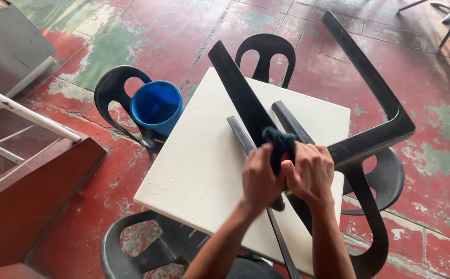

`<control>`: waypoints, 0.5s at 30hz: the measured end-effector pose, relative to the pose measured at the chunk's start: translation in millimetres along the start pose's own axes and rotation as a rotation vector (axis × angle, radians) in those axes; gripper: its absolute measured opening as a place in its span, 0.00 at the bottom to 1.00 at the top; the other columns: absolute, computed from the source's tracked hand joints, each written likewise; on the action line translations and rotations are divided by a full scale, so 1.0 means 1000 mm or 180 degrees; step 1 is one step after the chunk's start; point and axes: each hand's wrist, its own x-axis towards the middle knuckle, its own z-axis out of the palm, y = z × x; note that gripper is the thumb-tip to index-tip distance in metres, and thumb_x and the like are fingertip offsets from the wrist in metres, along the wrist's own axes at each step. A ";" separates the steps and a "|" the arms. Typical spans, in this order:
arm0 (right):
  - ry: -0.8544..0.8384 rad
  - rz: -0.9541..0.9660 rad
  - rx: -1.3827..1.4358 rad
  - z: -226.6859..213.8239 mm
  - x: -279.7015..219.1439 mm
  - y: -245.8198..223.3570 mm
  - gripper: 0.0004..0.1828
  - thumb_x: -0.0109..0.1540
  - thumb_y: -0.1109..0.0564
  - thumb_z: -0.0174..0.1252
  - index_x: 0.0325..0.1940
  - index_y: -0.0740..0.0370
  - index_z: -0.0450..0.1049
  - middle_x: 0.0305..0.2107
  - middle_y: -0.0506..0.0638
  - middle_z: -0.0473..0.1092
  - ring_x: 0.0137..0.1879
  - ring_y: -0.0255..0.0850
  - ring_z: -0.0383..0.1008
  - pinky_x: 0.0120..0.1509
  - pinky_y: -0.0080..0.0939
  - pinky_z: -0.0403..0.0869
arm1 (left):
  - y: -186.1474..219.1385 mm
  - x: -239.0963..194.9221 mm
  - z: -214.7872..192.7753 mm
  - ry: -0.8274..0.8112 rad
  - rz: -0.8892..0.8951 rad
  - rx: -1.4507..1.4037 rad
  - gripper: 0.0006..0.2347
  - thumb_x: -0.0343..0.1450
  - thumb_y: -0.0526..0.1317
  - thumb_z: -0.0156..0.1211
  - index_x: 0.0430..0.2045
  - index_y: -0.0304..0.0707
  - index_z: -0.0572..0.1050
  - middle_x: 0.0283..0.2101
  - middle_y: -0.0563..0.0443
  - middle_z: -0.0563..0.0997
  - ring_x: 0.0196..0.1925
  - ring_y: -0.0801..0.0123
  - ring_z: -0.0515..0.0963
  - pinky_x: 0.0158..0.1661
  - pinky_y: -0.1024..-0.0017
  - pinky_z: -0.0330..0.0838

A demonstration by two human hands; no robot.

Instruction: Cleaning a plastic chair with a cloth and soapy water from a bucket.

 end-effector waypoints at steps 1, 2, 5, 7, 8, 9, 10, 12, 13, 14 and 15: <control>-0.0019 -0.0003 0.0006 -0.003 0.002 -0.003 0.53 0.62 0.21 0.20 0.34 0.68 0.76 0.27 0.60 0.75 0.42 0.55 0.78 0.62 0.51 0.69 | -0.013 0.013 0.003 -0.0002 -0.0019 0.0009 0.15 0.74 0.44 0.60 0.48 0.32 0.69 0.35 0.37 0.79 0.37 0.48 0.79 0.36 0.55 0.75; 0.0206 -0.0246 0.0204 -0.008 0.002 -0.006 0.54 0.66 0.21 0.20 0.42 0.71 0.76 0.31 0.62 0.75 0.44 0.57 0.77 0.61 0.53 0.68 | -0.025 0.024 0.006 0.0040 -0.0248 0.0207 0.14 0.74 0.43 0.60 0.49 0.34 0.71 0.35 0.38 0.79 0.37 0.50 0.80 0.36 0.56 0.76; 0.0459 -0.0541 0.0432 -0.012 0.003 -0.010 0.56 0.70 0.22 0.20 0.49 0.75 0.77 0.36 0.65 0.76 0.47 0.59 0.77 0.60 0.55 0.67 | -0.087 0.083 0.019 0.0263 -0.0541 0.0681 0.14 0.75 0.43 0.59 0.52 0.34 0.73 0.39 0.39 0.80 0.41 0.51 0.82 0.39 0.58 0.78; 0.0506 -0.0593 0.0415 -0.013 0.001 -0.009 0.56 0.70 0.22 0.20 0.48 0.75 0.76 0.37 0.65 0.76 0.48 0.59 0.77 0.60 0.55 0.67 | -0.122 0.131 0.027 0.0456 -0.0587 0.0908 0.16 0.75 0.43 0.58 0.54 0.31 0.73 0.44 0.38 0.80 0.45 0.50 0.83 0.42 0.59 0.79; 0.0441 -0.0573 0.0415 -0.012 0.003 -0.008 0.56 0.69 0.21 0.20 0.47 0.75 0.76 0.35 0.64 0.76 0.45 0.58 0.77 0.60 0.55 0.67 | -0.136 0.157 0.026 0.0468 -0.0876 0.0986 0.17 0.73 0.44 0.58 0.51 0.31 0.74 0.48 0.37 0.77 0.47 0.49 0.82 0.42 0.58 0.79; 0.0375 -0.0554 0.0415 -0.009 0.004 -0.007 0.57 0.68 0.21 0.19 0.46 0.75 0.76 0.32 0.63 0.75 0.43 0.58 0.77 0.59 0.54 0.67 | -0.150 0.182 0.025 0.0479 -0.1164 0.1062 0.17 0.72 0.45 0.58 0.48 0.30 0.75 0.53 0.36 0.74 0.48 0.48 0.82 0.42 0.57 0.79; 0.0380 -0.0551 0.0412 -0.009 0.003 -0.006 0.57 0.68 0.21 0.19 0.46 0.75 0.76 0.32 0.63 0.75 0.43 0.58 0.77 0.59 0.54 0.67 | -0.151 0.189 0.025 0.0477 -0.1159 0.1059 0.17 0.72 0.45 0.58 0.48 0.30 0.75 0.53 0.36 0.74 0.48 0.48 0.82 0.42 0.57 0.79; 0.0369 -0.0563 0.0433 -0.006 0.005 -0.003 0.57 0.68 0.21 0.19 0.46 0.76 0.77 0.31 0.63 0.75 0.42 0.57 0.77 0.58 0.53 0.67 | -0.156 0.208 0.023 -0.0021 -0.1561 0.1003 0.16 0.73 0.45 0.56 0.46 0.28 0.74 0.53 0.38 0.74 0.45 0.50 0.84 0.42 0.59 0.80; 0.0384 -0.0568 0.0437 -0.006 0.006 -0.003 0.57 0.68 0.21 0.19 0.46 0.76 0.77 0.31 0.63 0.75 0.42 0.57 0.77 0.58 0.53 0.67 | -0.144 0.190 0.022 -0.0012 -0.1547 0.1007 0.16 0.73 0.45 0.56 0.46 0.28 0.74 0.53 0.38 0.74 0.45 0.50 0.84 0.42 0.59 0.80; 0.0319 -0.0451 0.0430 -0.006 0.005 -0.002 0.58 0.66 0.21 0.17 0.45 0.75 0.77 0.29 0.62 0.75 0.39 0.56 0.77 0.58 0.53 0.67 | -0.131 0.171 0.022 0.0048 -0.1292 0.0939 0.15 0.74 0.44 0.56 0.44 0.28 0.74 0.50 0.36 0.75 0.44 0.48 0.83 0.41 0.58 0.79; 0.0253 -0.0333 0.0424 -0.006 0.005 0.000 0.59 0.64 0.20 0.16 0.44 0.74 0.78 0.26 0.60 0.75 0.37 0.54 0.77 0.58 0.53 0.67 | -0.119 0.152 0.022 0.0108 -0.1037 0.0871 0.13 0.74 0.43 0.57 0.43 0.28 0.74 0.47 0.35 0.76 0.43 0.46 0.83 0.39 0.57 0.79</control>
